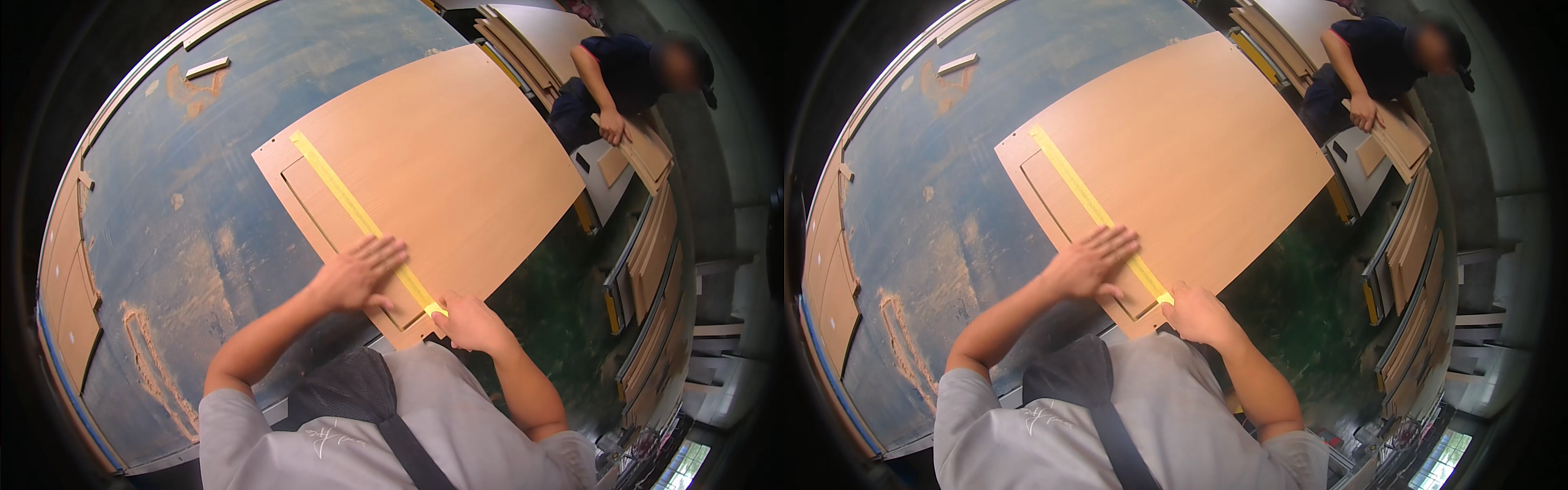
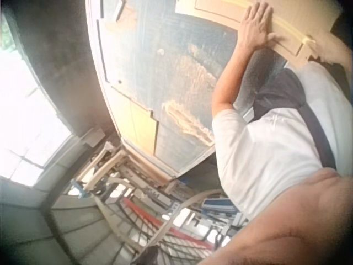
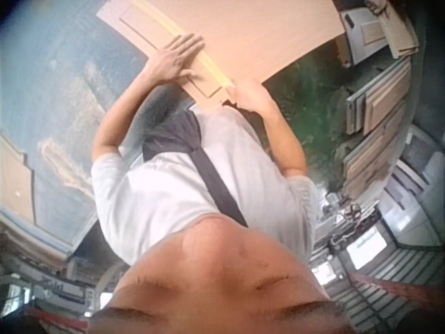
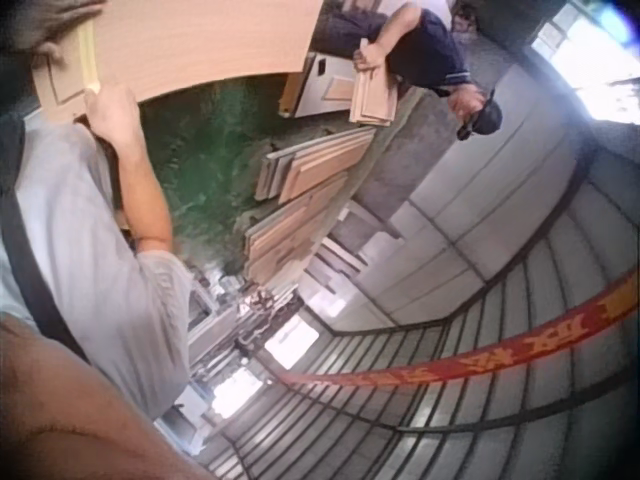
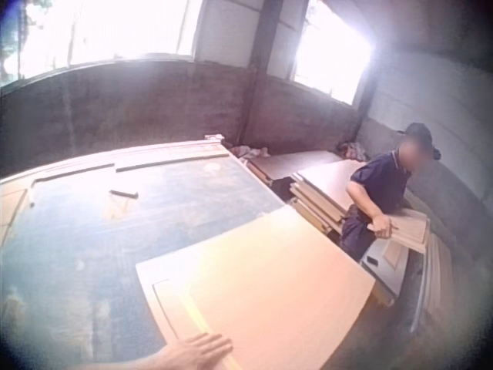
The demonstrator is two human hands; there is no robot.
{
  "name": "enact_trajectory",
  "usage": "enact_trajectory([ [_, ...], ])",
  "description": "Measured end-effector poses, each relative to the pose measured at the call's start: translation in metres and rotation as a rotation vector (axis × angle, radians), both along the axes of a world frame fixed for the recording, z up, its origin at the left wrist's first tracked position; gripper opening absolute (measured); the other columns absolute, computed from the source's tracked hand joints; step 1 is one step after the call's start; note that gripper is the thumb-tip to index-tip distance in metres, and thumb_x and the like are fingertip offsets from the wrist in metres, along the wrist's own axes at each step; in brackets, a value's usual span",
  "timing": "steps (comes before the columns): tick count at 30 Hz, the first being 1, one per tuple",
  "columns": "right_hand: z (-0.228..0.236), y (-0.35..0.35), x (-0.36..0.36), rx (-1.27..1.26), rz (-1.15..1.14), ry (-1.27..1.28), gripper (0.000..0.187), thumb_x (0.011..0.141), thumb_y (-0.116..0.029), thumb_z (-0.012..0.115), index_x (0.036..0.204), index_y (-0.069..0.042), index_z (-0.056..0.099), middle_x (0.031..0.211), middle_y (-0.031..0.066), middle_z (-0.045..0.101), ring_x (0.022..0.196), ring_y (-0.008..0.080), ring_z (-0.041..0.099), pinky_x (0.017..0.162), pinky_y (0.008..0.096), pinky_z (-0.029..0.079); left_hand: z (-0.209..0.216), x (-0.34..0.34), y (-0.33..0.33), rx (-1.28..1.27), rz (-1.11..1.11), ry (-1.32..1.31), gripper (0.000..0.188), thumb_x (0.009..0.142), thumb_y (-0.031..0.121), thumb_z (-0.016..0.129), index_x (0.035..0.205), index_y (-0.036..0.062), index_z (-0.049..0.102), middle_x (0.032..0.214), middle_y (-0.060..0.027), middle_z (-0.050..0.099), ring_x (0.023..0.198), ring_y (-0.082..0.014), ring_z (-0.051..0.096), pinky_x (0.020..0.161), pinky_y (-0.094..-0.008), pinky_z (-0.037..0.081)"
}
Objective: The person applies strips of yellow tape to a wooden panel on a workbench, then lifts the panel and moves it to a stack of boards.
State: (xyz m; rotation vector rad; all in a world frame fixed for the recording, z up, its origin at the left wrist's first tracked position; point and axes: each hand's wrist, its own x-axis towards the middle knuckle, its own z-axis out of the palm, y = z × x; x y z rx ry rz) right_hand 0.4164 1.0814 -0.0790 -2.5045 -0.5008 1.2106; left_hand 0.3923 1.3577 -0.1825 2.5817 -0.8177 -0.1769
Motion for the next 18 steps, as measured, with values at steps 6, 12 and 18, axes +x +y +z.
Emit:
enact_trajectory([
  [6,0.006,0.005,0.013,0.001,-0.172,0.391,0.025,0.1,-0.015,0.054,0.11,0.008,0.056,0.076,0.0146,0.07,0.06,0.0215,0.072,0.055,0.0343,0.061,0.002,-0.041,-0.063,-0.096,-0.084,0.012,0.104,0.094,0.08,0.043,0.165,0.0034,0.032,0.173,-0.0095,0.03,0.161,-0.0271,0.023,0.133,-0.0456,0.016],
  [12,-0.022,-0.009,0.002,0.188,-0.117,0.227,0.023,0.1,-0.011,0.052,0.109,0.01,0.053,0.08,0.02,0.07,0.067,0.0302,0.074,0.059,0.0438,0.061,0.003,-0.043,-0.075,-0.106,-0.072,-0.036,0.102,0.096,0.077,0.044,0.161,-0.0015,0.038,0.17,-0.0129,0.036,0.16,-0.0276,0.027,0.132,-0.0472,0.018],
  [18,0.005,0.029,-0.037,0.128,0.339,-0.168,0.024,0.095,-0.014,0.063,0.103,0.007,0.055,0.08,0.0266,0.069,0.071,0.042,0.071,0.067,0.0542,0.056,0.003,-0.042,-0.073,-0.101,-0.06,-0.043,0.089,0.095,0.062,0.058,0.162,0.006,0.04,0.169,-0.0068,0.039,0.159,-0.0276,0.029,0.132,-0.0493,0.021],
])
